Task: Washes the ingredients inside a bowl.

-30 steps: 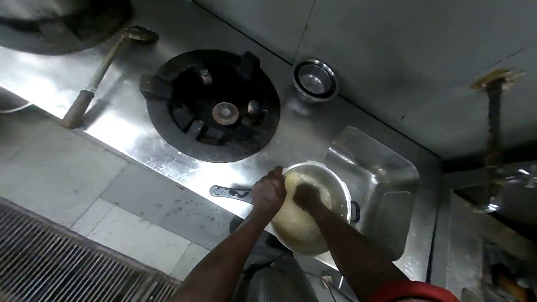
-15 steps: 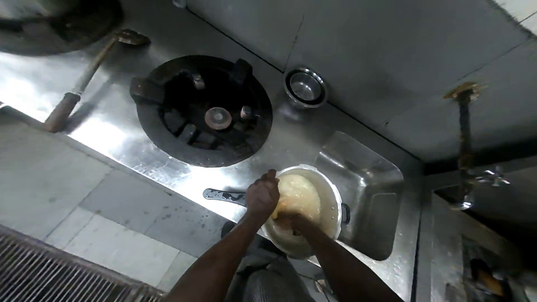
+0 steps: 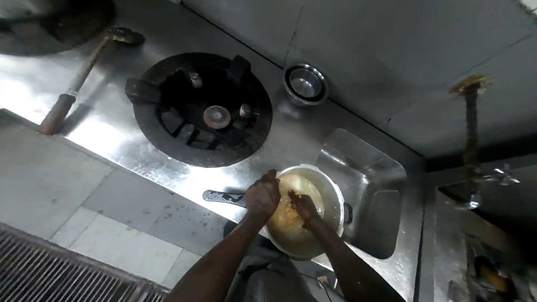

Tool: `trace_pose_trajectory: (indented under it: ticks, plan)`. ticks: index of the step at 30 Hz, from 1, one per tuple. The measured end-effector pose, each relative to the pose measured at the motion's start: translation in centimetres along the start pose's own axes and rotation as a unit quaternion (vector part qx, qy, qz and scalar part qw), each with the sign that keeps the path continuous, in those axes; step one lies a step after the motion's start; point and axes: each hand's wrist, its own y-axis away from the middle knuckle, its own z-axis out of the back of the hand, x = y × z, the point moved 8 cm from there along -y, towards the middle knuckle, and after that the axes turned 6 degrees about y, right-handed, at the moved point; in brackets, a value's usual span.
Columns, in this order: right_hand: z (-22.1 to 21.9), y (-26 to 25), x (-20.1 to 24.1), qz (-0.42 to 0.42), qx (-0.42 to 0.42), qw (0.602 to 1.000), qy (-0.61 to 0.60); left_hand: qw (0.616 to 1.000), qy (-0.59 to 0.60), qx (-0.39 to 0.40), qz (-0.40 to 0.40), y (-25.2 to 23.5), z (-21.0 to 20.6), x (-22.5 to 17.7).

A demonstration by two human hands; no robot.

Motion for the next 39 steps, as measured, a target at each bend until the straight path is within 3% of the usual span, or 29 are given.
trace_pose_trajectory:
  ticks: [5,8,12,16,21,26,29,31,34,39]
  plan:
    - [2.1,-2.6,-0.2,0.040,-0.001,0.995,0.093,1.000,0.000,-0.007,-0.005,-0.1,0.0,-0.1]
    - [2.1,-5.2,-1.3,-0.011,-0.020,0.997,0.077,1.000,0.001,-0.005,-0.001,-0.2,0.0,-0.1]
    - [0.3,-6.5,0.5,0.017,-0.030,0.998,0.056,1.000,-0.005,-0.017,-0.011,-0.1,0.1,-0.3]
    - [-2.5,-5.5,3.3,0.154,0.057,0.945,0.284,1.000,-0.010,-0.019,-0.015,-0.3,-0.2,-0.1]
    - [-5.3,-4.3,2.7,0.076,0.113,0.988,0.066,1.000,-0.016,-0.015,-0.014,-0.4,-0.3,0.0]
    - [-7.0,-1.6,0.1,0.081,0.197,0.938,0.273,1.000,-0.014,0.007,0.002,-0.2,-0.2,-0.1]
    - [-7.0,-1.7,-2.4,0.043,0.251,0.931,0.262,1.000,-0.009,-0.010,0.001,-0.2,-0.3,0.0]
    - [-8.3,-3.9,-4.6,0.116,0.321,0.894,0.289,1.000,-0.001,-0.016,0.002,-0.1,-0.1,0.1]
    - [-8.1,-1.9,-3.1,0.059,0.287,0.876,0.383,1.000,0.004,-0.014,0.003,-0.1,-0.2,0.2]
    - [-5.4,-0.9,0.8,0.100,0.185,0.922,0.326,1.000,0.007,-0.013,-0.008,0.0,-0.1,0.1]
